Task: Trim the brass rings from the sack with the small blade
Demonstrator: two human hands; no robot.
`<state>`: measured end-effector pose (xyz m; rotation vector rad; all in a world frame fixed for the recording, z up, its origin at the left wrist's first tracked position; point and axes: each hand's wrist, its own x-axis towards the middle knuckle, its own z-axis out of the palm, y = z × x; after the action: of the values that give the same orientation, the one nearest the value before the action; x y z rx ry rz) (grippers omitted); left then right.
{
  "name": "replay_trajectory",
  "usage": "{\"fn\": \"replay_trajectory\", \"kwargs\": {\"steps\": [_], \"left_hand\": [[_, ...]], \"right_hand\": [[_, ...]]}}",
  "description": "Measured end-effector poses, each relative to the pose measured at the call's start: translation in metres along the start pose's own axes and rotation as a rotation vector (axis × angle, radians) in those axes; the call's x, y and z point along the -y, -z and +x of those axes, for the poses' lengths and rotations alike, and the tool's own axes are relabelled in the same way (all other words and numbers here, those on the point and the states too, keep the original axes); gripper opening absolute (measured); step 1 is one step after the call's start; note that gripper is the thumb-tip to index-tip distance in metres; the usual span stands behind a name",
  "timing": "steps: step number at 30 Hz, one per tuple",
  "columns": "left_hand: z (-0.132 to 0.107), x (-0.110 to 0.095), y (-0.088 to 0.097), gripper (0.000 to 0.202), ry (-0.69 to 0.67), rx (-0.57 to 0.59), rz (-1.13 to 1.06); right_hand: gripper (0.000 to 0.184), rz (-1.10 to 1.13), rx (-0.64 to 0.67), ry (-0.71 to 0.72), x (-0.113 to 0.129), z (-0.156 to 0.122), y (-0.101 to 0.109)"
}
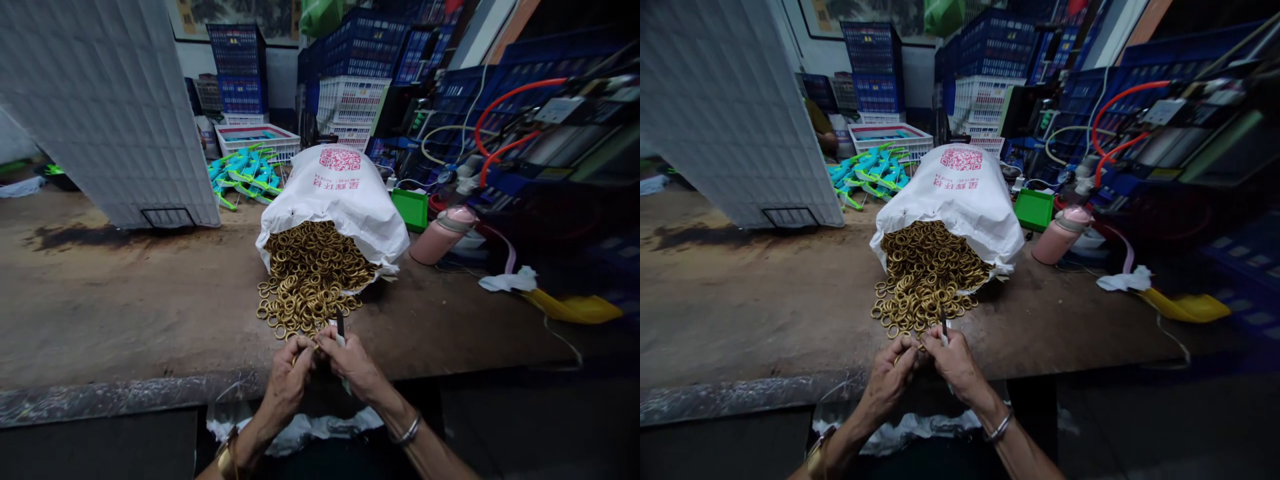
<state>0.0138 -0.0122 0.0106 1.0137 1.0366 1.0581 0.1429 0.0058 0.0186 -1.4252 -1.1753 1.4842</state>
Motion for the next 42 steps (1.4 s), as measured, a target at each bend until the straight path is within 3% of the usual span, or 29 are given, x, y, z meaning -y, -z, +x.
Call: {"fn": "replay_trajectory", "kwargs": {"steps": [3,10,18,23,27,36,42], "left_hand": [[0.000,-0.001,0.000,0.028,0.128,0.034,-0.062],[0.000,-0.001,0.004,0.032,0.130,0.061,-0.011],[-0.005,-0.002,0.005,0.032,0.202,0.093,-0.173],[-0.003,-0.004,0.004,0.033,0.236,0.037,-0.207],[-0.003,-0.003,0.004,0.033,0.220,0.038,-0.214],[-0.008,-0.006,0.005,0.033,0.227,0.034,-0.160],[-0.022,-0.013,0.007,0.026,0.277,0.195,-0.336]], "right_hand": [[0.027,-0.081,-0.033,0.050,-0.002,0.002,0.000],[0.021,-0.258,-0.063,0.118,0.001,0.006,-0.003],[0.025,-0.319,-0.055,0.152,0.002,0.003,-0.002],[0.014,-0.677,-0.031,0.281,-0.006,-0.003,0.003],[0.028,-0.896,0.052,0.307,-0.013,-0.008,0.002],[0.032,-1.179,0.017,0.255,-0.007,-0.009,-0.002],[0.032,-1.195,-0.150,0.115,-0.009,0.005,0.024]]}}
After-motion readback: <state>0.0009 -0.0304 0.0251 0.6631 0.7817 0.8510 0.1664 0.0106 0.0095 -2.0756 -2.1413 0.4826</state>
